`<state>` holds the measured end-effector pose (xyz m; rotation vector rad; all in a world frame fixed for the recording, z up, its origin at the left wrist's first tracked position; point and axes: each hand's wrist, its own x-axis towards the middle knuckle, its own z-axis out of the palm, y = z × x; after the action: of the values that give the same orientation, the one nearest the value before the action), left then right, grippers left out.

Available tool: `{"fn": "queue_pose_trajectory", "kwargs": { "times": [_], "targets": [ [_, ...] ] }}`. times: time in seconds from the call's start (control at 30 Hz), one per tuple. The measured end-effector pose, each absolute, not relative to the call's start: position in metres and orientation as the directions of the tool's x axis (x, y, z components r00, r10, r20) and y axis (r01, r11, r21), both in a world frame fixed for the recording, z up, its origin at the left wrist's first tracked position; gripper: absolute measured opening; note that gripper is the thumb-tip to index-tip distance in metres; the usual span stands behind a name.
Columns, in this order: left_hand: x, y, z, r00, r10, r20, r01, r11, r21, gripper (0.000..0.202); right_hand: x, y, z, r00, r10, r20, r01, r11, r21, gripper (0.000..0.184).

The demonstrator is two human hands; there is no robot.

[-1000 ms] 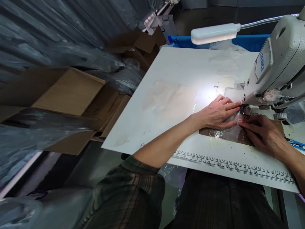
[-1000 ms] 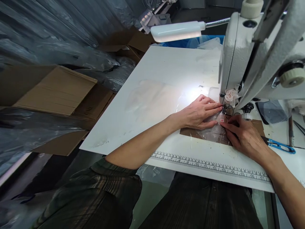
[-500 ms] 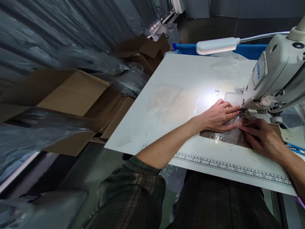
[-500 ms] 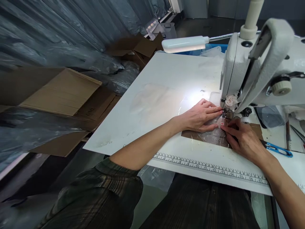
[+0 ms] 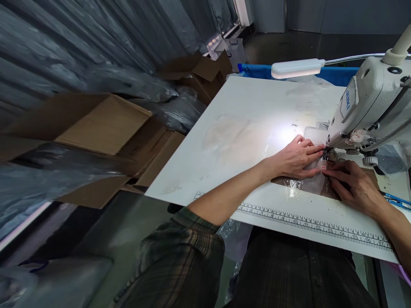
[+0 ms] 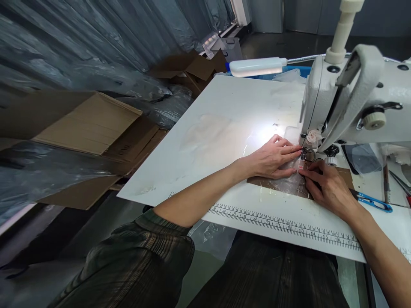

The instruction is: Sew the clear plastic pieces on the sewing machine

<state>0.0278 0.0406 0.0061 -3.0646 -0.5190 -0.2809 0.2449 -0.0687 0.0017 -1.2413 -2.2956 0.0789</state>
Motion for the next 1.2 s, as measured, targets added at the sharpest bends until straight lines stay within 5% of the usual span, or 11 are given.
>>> {"fn": "queue_pose_trajectory", "kwargs": {
  "times": [0.3,0.73,1.2],
  "targets": [
    [0.026,0.04,0.001,0.908,0.287,0.305,0.312,-0.949,-0.035,0.052,0.242,-0.07,-0.001,-0.393,0.805,0.445,0.771,0.552,-0.317,0.028],
    [0.025,0.037,0.0,0.924,0.071,0.375,0.091,-0.995,-0.037,0.031,0.245,-0.071,-0.001,-0.425,0.789,0.443,0.764,0.575,-0.292,0.027],
    [0.024,0.036,0.01,0.963,0.186,0.197,0.196,-0.98,-0.034,0.044,0.243,-0.072,-0.003,-0.397,0.842,0.365,0.825,0.502,-0.259,0.032]
  ]
}}
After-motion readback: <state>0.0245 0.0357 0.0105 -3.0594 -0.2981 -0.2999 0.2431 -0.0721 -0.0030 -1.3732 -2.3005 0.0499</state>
